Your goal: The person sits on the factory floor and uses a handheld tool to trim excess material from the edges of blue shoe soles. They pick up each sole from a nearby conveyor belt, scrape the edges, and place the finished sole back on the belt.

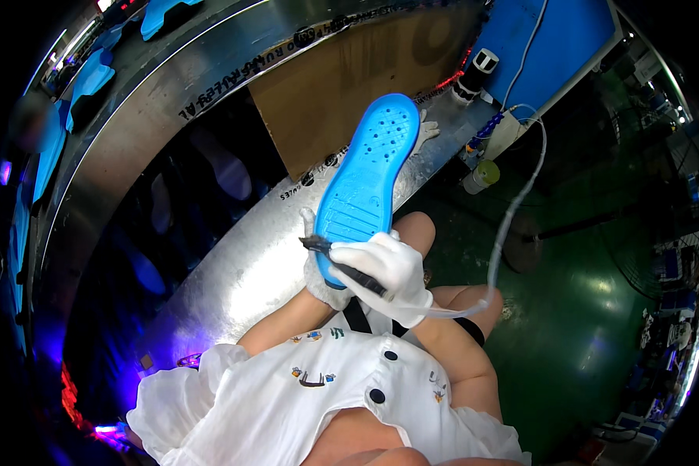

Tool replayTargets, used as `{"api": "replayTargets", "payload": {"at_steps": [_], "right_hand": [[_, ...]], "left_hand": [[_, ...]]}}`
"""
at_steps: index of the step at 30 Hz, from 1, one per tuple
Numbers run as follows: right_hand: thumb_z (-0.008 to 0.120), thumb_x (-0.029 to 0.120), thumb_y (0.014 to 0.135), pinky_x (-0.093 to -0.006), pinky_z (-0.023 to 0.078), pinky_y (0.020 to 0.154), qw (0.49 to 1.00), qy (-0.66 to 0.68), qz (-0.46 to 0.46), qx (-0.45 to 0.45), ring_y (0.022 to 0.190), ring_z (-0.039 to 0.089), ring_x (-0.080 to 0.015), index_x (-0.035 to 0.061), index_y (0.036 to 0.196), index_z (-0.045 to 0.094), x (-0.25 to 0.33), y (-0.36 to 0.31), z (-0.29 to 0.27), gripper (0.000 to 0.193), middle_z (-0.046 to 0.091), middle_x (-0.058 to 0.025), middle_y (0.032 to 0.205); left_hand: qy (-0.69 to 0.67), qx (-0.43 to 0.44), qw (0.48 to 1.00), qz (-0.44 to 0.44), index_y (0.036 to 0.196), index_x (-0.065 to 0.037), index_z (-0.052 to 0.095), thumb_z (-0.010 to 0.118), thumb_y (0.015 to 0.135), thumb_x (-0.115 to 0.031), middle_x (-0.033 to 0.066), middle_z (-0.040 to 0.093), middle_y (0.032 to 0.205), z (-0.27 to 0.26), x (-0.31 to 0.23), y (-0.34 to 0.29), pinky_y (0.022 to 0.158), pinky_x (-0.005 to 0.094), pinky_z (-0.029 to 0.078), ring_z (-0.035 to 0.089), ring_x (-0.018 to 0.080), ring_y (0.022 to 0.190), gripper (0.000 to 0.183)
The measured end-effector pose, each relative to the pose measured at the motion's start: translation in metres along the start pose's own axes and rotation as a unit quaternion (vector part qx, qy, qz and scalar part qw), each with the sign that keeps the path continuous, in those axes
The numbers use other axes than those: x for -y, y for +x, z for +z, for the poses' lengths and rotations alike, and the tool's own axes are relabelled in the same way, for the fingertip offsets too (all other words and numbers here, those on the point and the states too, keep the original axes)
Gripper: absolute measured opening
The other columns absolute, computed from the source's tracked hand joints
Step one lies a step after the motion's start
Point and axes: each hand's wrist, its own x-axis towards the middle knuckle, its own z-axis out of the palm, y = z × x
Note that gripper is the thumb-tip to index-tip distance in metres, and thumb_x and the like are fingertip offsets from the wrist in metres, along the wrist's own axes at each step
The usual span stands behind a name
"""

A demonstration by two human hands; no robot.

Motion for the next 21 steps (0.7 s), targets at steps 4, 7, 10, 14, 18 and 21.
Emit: {"api": "replayTargets", "payload": {"at_steps": [4, 7, 10, 14, 18, 21], "right_hand": [[0.076, 0.006, 0.074, -0.033, 0.05, 0.065, 0.991, -0.036, 0.099, -0.086, 0.072, 0.062, -0.021, 0.0085, 0.094, 0.07, -0.024, 0.002, -0.01, 0.021, 0.067, -0.0062, 0.085], [0.076, 0.005, 0.074, -0.0321, 0.05, 0.064, 1.0, -0.004, 0.011, -0.011, 0.072, 0.062, -0.0218, 0.0078, 0.093, 0.07, 0.001, -0.009, 0.0, 0.02, 0.068, -0.0061, 0.085], [0.077, 0.004, 0.073, -0.0322, 0.05, 0.064, 0.995, 0.039, 0.076, -0.047, 0.07, 0.062, -0.0225, 0.0063, 0.092, 0.071, -0.012, -0.006, -0.002, 0.021, 0.068, -0.0069, 0.083], [0.079, 0.004, 0.072, -0.0328, 0.051, 0.064, 0.997, 0.016, 0.049, -0.065, 0.069, 0.062, -0.0228, 0.0063, 0.092, 0.071, 0.0, -0.013, 0.0, 0.022, 0.068, -0.0075, 0.083], [0.077, 0.005, 0.074, -0.0333, 0.05, 0.064, 0.99, 0.039, 0.098, -0.094, 0.068, 0.061, -0.0234, 0.0078, 0.093, 0.069, -0.002, -0.01, -0.001, 0.021, 0.064, -0.0061, 0.078], [0.077, 0.004, 0.073, -0.0343, 0.049, 0.063, 0.995, 0.005, 0.048, -0.082, 0.068, 0.06, -0.0248, 0.0058, 0.092, 0.069, -0.002, -0.016, 0.004, 0.02, 0.065, -0.006, 0.079]], "left_hand": [[-0.162, 0.016, 0.985, -0.051, 0.134, -0.004, 0.049, 0.032, 0.09, -0.077, 0.0224, 0.06, 0.12, 0.005, -0.003, 0.0, 0.085, 0.0478, 0.056, 0.064, 0.0359, 0.098, 0.087], [0.006, -0.002, 0.999, -0.032, 0.134, -0.005, 0.048, 0.033, 0.088, -0.079, 0.0235, 0.059, 0.121, 0.034, -0.008, 0.001, 0.081, 0.0462, 0.057, 0.064, 0.0366, 0.095, 0.089], [-0.126, 0.025, 0.99, -0.049, 0.136, -0.005, 0.046, 0.035, 0.085, -0.082, 0.0245, 0.058, 0.122, 0.02, -0.008, 0.004, 0.079, 0.0473, 0.058, 0.064, 0.0373, 0.094, 0.093], [0.022, 0.017, 1.0, 0.004, 0.141, -0.004, 0.041, 0.037, 0.084, -0.083, 0.0251, 0.057, 0.122, 0.015, -0.005, 0.02, 0.076, 0.052, 0.058, 0.064, 0.038, 0.096, 0.098], [-0.202, 0.128, 0.97, -0.052, 0.142, -0.003, 0.039, 0.041, 0.084, -0.081, 0.0262, 0.055, 0.126, 0.021, -0.013, 0.012, 0.089, 0.0534, 0.054, 0.06, 0.0415, 0.105, 0.097], [-0.242, 0.145, 0.957, -0.066, 0.142, 0.0, 0.039, 0.039, 0.081, -0.084, 0.0322, 0.054, 0.124, 0.019, -0.017, 0.018, 0.09, 0.0543, 0.054, 0.062, 0.044, 0.104, 0.103]]}}
